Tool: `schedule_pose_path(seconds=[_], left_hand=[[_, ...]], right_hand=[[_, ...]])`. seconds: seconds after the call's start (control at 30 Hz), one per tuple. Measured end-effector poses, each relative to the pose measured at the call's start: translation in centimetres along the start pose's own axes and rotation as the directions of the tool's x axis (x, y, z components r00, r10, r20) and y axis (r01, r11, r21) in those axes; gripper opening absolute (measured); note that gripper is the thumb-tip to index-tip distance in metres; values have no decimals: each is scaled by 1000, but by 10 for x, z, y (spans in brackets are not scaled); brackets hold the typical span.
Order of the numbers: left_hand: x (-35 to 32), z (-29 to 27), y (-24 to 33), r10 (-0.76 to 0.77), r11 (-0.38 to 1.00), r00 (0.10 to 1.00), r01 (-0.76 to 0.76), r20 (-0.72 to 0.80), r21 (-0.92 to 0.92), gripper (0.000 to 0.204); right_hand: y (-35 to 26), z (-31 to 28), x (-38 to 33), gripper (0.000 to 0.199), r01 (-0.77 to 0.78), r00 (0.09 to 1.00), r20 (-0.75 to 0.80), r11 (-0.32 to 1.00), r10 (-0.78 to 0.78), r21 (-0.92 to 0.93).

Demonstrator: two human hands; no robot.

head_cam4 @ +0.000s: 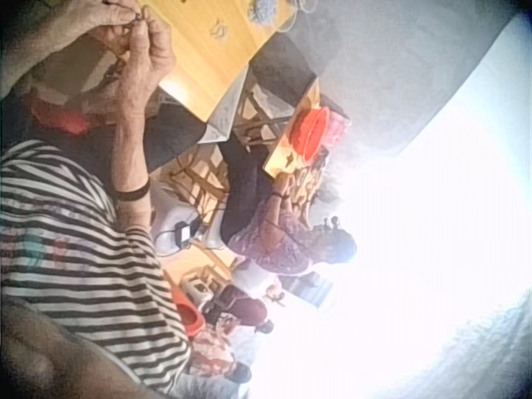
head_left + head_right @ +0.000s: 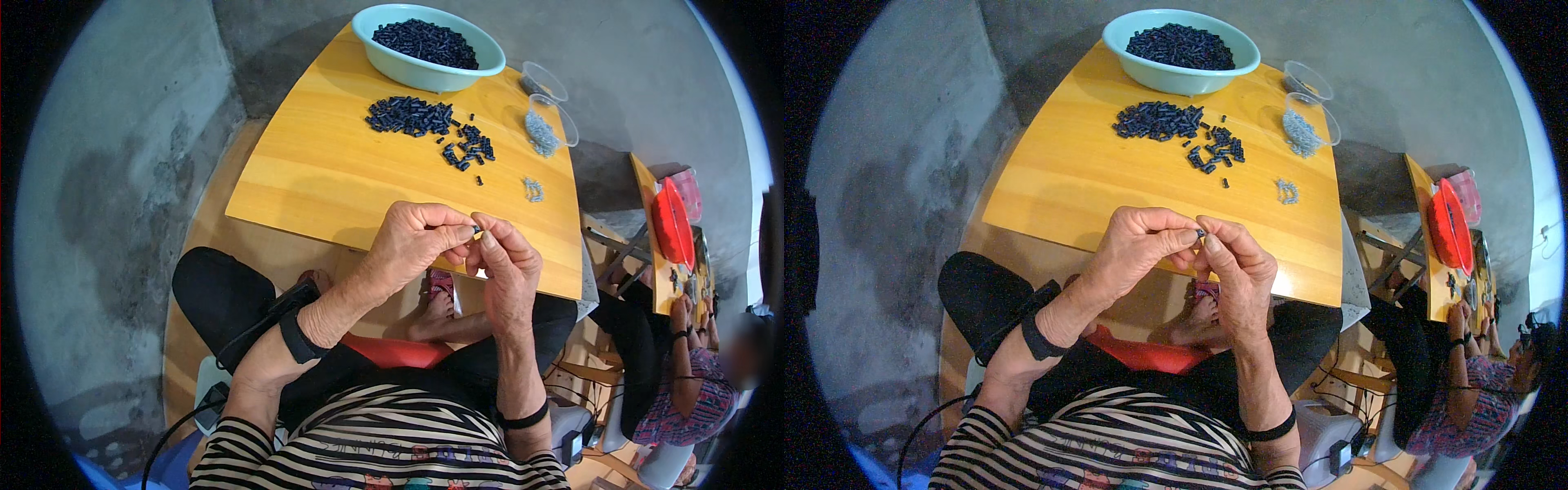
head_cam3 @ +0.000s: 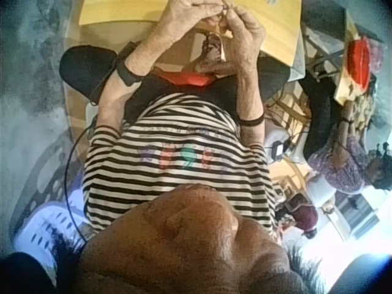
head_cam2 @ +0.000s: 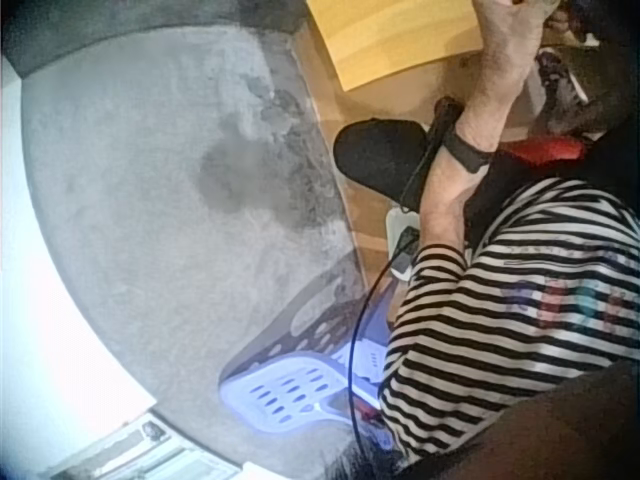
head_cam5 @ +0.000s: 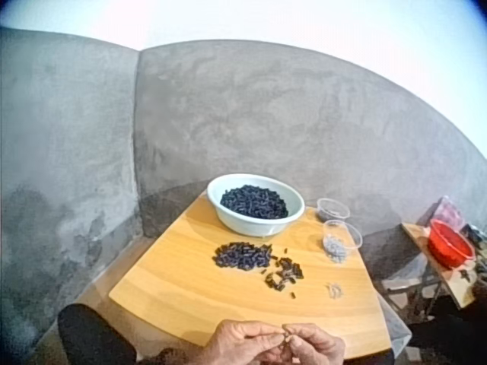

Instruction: Manually assembling small plastic or rubber components by joining small black tubes with grey circular pieces.

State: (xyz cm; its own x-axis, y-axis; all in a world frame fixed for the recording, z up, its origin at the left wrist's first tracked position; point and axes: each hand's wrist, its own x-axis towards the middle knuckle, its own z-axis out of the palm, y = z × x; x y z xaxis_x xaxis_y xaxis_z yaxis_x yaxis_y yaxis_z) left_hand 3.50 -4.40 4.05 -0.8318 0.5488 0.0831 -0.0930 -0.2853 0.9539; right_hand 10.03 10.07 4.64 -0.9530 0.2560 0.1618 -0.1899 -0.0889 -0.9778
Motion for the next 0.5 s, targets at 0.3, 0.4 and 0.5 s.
schedule_pose_path(seconds=[0.3, 0.4, 0.5], left_hand=[[-5, 4, -5, 116, 986, 993, -115, -7, 121, 12], [-6, 4, -8, 166, 978, 986, -164, -6, 126, 10], [-6, 3, -8, 217, 968, 976, -215, -3, 130, 10]], right_hand=[[-4, -3, 5, 14, -170, 985, 17, 968, 170, 182], [-3, -4, 6, 15, -174, 985, 23, 967, 173, 188], [1, -3, 5, 16, -160, 987, 56, 954, 151, 252]])
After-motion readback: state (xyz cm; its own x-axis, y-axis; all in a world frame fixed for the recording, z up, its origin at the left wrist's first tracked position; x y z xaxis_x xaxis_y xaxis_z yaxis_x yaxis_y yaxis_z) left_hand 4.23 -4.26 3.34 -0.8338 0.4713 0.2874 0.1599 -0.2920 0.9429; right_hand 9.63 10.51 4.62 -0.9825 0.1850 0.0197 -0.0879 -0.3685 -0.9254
